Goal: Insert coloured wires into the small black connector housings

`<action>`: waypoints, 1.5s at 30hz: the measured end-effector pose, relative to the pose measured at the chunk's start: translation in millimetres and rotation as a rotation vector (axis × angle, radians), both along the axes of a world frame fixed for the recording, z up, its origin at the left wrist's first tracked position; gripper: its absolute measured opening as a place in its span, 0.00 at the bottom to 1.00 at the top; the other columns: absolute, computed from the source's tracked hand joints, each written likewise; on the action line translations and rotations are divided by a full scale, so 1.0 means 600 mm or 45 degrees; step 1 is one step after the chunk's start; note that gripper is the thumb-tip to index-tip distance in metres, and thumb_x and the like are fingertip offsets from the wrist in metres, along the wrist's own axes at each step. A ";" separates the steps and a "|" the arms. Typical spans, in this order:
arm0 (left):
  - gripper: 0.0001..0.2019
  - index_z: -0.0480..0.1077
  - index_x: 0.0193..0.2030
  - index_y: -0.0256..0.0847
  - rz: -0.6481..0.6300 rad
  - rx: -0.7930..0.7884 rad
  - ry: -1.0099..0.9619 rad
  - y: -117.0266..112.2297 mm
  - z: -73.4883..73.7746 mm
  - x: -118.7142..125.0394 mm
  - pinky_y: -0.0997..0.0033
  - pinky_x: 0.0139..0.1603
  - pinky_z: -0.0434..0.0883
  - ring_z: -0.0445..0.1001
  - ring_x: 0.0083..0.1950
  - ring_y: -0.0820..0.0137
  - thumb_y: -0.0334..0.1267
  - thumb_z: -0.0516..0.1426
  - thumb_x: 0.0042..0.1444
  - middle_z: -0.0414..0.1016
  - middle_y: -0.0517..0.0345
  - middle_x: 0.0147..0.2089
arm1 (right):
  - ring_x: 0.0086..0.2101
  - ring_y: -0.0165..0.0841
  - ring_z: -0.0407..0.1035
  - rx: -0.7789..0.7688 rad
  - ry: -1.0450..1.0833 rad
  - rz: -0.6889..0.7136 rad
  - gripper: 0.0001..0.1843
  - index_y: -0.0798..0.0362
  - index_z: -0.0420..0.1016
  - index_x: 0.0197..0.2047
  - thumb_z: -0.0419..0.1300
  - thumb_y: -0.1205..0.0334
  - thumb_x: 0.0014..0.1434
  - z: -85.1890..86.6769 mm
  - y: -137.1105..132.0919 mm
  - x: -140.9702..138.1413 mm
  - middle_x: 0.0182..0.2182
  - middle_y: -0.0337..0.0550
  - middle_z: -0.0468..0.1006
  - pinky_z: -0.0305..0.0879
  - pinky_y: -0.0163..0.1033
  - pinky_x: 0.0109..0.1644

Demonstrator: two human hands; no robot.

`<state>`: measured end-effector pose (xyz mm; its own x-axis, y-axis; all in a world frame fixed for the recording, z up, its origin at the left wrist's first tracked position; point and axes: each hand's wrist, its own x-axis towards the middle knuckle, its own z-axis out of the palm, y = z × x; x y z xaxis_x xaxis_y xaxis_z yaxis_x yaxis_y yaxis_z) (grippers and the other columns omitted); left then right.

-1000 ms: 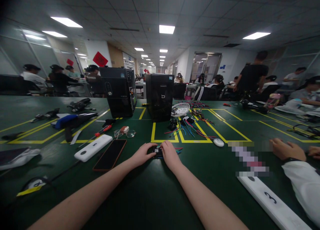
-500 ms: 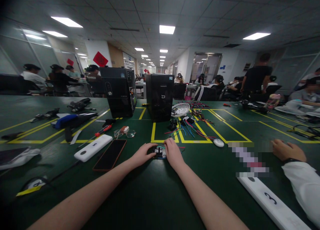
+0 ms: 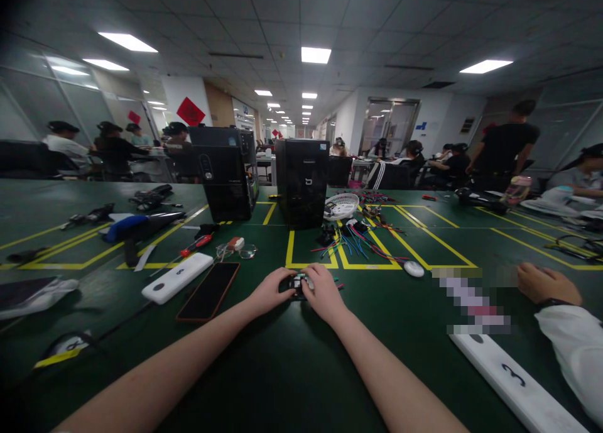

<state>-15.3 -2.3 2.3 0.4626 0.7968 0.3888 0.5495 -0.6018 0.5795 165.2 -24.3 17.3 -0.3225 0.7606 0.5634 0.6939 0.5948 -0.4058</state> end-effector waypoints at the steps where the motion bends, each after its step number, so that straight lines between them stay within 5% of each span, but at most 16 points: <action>1: 0.19 0.67 0.49 0.40 -0.037 0.003 -0.012 -0.002 0.003 0.000 0.62 0.53 0.64 0.68 0.49 0.63 0.33 0.59 0.49 0.70 0.51 0.48 | 0.43 0.36 0.62 -0.019 0.022 -0.018 0.10 0.52 0.69 0.42 0.52 0.67 0.56 -0.003 0.001 -0.002 0.39 0.46 0.68 0.60 0.44 0.50; 9: 0.22 0.66 0.50 0.42 -0.114 0.000 -0.053 -0.010 0.012 0.003 0.60 0.55 0.61 0.66 0.52 0.61 0.33 0.62 0.46 0.70 0.52 0.49 | 0.40 0.36 0.63 -0.100 0.078 -0.119 0.04 0.52 0.66 0.31 0.53 0.69 0.52 -0.010 0.005 -0.017 0.34 0.43 0.68 0.60 0.44 0.46; 17: 0.20 0.66 0.48 0.41 -0.187 -0.033 -0.115 -0.007 0.009 0.003 0.63 0.53 0.63 0.67 0.51 0.64 0.32 0.61 0.47 0.69 0.52 0.48 | 0.43 0.36 0.63 -0.088 0.147 -0.076 0.05 0.52 0.67 0.32 0.52 0.69 0.53 -0.019 0.005 -0.023 0.38 0.45 0.69 0.59 0.45 0.47; 25: 0.17 0.69 0.46 0.41 -0.078 -0.098 -0.060 -0.003 0.009 0.001 0.60 0.54 0.63 0.68 0.50 0.62 0.34 0.61 0.47 0.71 0.52 0.47 | 0.41 0.36 0.63 0.036 0.364 -0.157 0.05 0.52 0.63 0.36 0.48 0.66 0.57 -0.012 0.015 -0.006 0.37 0.46 0.69 0.60 0.44 0.46; 32: 0.22 0.63 0.54 0.39 0.280 -0.096 -0.070 0.009 -0.006 -0.002 0.56 0.60 0.56 0.65 0.56 0.61 0.32 0.57 0.50 0.68 0.48 0.54 | 0.38 0.34 0.64 -0.056 -0.062 0.089 0.06 0.52 0.67 0.36 0.50 0.67 0.57 0.008 -0.007 -0.007 0.35 0.44 0.69 0.61 0.40 0.43; 36: 0.25 0.59 0.58 0.39 0.312 -0.140 -0.033 0.010 -0.007 -0.001 0.49 0.63 0.48 0.62 0.59 0.59 0.31 0.56 0.52 0.67 0.47 0.56 | 0.41 0.35 0.64 -0.081 -0.310 0.207 0.06 0.51 0.70 0.36 0.54 0.67 0.55 0.018 -0.018 -0.014 0.37 0.44 0.71 0.61 0.41 0.45; 45: 0.28 0.54 0.61 0.39 0.293 -0.156 -0.035 0.004 -0.001 0.000 0.51 0.64 0.48 0.63 0.58 0.60 0.30 0.53 0.52 0.68 0.48 0.55 | 0.40 0.38 0.65 -0.225 -0.553 0.057 0.14 0.53 0.71 0.41 0.61 0.59 0.50 0.028 -0.019 0.008 0.38 0.47 0.71 0.60 0.42 0.45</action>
<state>-15.5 0.1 1.8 0.2545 0.9217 0.2928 0.6470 -0.3873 0.6567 169.8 -36.0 34.0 -0.5342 0.8128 0.2324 0.7972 0.5758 -0.1812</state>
